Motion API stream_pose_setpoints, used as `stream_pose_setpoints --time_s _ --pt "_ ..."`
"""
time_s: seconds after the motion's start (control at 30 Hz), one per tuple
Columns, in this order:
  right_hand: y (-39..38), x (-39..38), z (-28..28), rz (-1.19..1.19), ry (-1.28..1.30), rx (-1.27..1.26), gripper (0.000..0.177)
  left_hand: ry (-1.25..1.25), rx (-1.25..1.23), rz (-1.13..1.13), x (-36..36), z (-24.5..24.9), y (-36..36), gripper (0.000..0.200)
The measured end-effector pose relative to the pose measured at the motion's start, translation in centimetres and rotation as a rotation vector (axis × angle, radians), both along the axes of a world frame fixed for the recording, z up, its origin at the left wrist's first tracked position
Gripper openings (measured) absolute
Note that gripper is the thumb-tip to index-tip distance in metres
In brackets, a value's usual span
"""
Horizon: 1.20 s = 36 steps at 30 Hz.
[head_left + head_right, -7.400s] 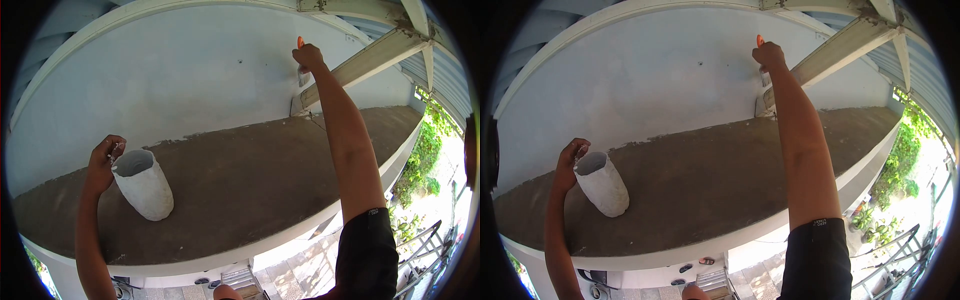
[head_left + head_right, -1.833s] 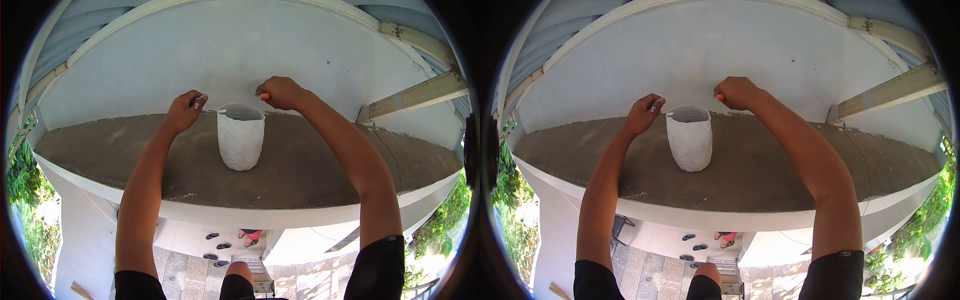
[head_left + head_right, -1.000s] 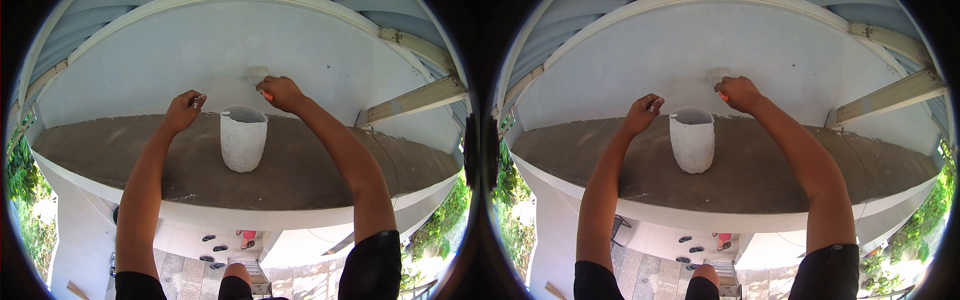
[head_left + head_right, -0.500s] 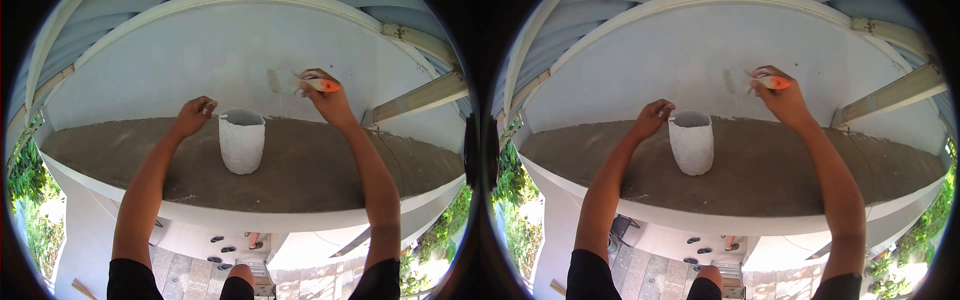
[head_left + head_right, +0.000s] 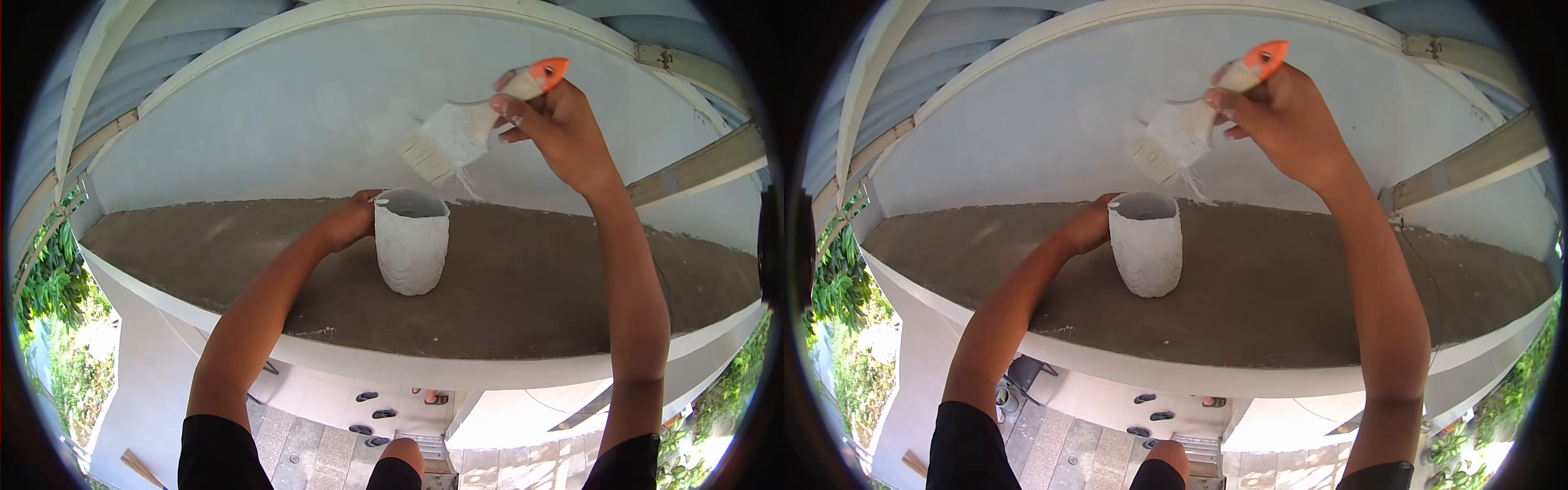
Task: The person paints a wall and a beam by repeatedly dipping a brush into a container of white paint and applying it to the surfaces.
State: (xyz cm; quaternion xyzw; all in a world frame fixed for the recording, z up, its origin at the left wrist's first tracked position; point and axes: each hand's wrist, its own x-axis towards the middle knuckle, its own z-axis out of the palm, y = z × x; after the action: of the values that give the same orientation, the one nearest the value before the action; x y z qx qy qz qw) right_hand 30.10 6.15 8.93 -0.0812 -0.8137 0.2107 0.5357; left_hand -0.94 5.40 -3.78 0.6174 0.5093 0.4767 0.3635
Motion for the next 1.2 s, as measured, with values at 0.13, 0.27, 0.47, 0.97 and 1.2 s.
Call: stream_pose_setpoints --time_s 0.13,0.27,0.47,0.97,1.2 --pt "-0.9 -2.0 2.4 -0.053 -0.230 0.055 0.028 -0.059 -0.041 -0.032 -0.2 -0.1 0.1 0.055" --pt "-1.7 -4.1 2.9 -0.042 -0.439 0.123 0.021 -0.066 -0.066 -0.049 0.1 0.0 -0.2 0.055" --pt "-1.2 -6.4 1.0 -0.104 -0.606 0.259 0.020 -0.051 -0.072 0.028 0.4 0.2 -0.8 0.059" --pt "-3.7 -4.0 -0.1 -0.082 -0.441 0.697 0.018 -0.072 -0.059 -0.018 -0.1 -0.2 -0.6 0.072" --pt "-1.8 -1.0 2.3 -0.049 -0.234 0.583 0.023 -0.066 -0.033 0.020 -0.1 -0.4 -0.3 0.058"
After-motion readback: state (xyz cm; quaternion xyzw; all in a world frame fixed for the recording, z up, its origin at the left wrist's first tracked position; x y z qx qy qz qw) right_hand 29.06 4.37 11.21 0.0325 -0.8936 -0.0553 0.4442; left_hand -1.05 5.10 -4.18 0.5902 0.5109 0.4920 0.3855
